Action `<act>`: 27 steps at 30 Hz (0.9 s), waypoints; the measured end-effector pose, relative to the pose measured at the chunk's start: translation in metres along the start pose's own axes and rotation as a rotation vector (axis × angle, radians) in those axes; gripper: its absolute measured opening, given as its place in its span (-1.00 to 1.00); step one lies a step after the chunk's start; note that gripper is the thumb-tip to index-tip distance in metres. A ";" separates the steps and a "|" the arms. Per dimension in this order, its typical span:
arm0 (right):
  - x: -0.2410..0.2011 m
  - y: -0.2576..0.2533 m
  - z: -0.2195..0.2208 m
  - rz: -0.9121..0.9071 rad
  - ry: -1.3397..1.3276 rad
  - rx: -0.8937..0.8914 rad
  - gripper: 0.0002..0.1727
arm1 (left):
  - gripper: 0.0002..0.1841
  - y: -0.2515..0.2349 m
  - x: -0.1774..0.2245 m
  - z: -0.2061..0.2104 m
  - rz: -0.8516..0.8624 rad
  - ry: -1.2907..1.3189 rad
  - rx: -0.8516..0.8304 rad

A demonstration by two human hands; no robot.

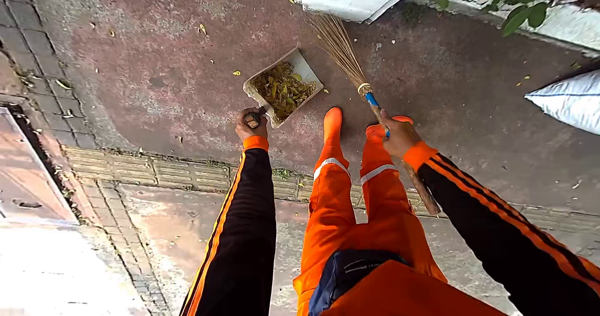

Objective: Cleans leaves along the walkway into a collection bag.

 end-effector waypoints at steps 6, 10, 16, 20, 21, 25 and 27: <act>0.009 0.080 0.017 -0.129 -0.048 -0.223 -0.08 | -0.58 -0.004 -0.021 -0.014 -0.031 0.068 -0.014; 0.068 0.146 0.019 -0.009 -0.365 -0.072 -0.07 | -0.57 0.014 -0.052 -0.038 -0.003 0.087 -0.034; 0.030 0.089 0.079 0.232 -0.378 -0.247 -0.04 | -0.61 0.047 -0.069 -0.045 0.045 -0.017 -0.114; 0.000 0.102 0.091 0.006 -0.173 -0.405 -0.04 | -0.62 0.054 -0.080 -0.044 0.023 -0.017 -0.093; 0.007 0.116 0.085 -0.027 -0.175 -0.401 -0.05 | -0.61 0.056 -0.083 -0.046 0.011 -0.001 -0.088; 0.061 0.180 0.045 -0.013 -0.258 -0.290 -0.07 | -0.59 0.062 -0.089 -0.051 -0.029 0.073 -0.061; 0.092 0.193 0.030 0.078 -0.356 -0.157 -0.06 | -0.60 0.067 -0.082 -0.052 -0.054 0.072 -0.070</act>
Point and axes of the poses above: each hand's wrist, its own y-axis away from the middle knuckle, its own z-axis out of the palm, x = y × z, the point moved 3 cm from there along -y, towards the middle knuckle, and after that the axes turned 2 degrees about x, right-handed, at the moved point
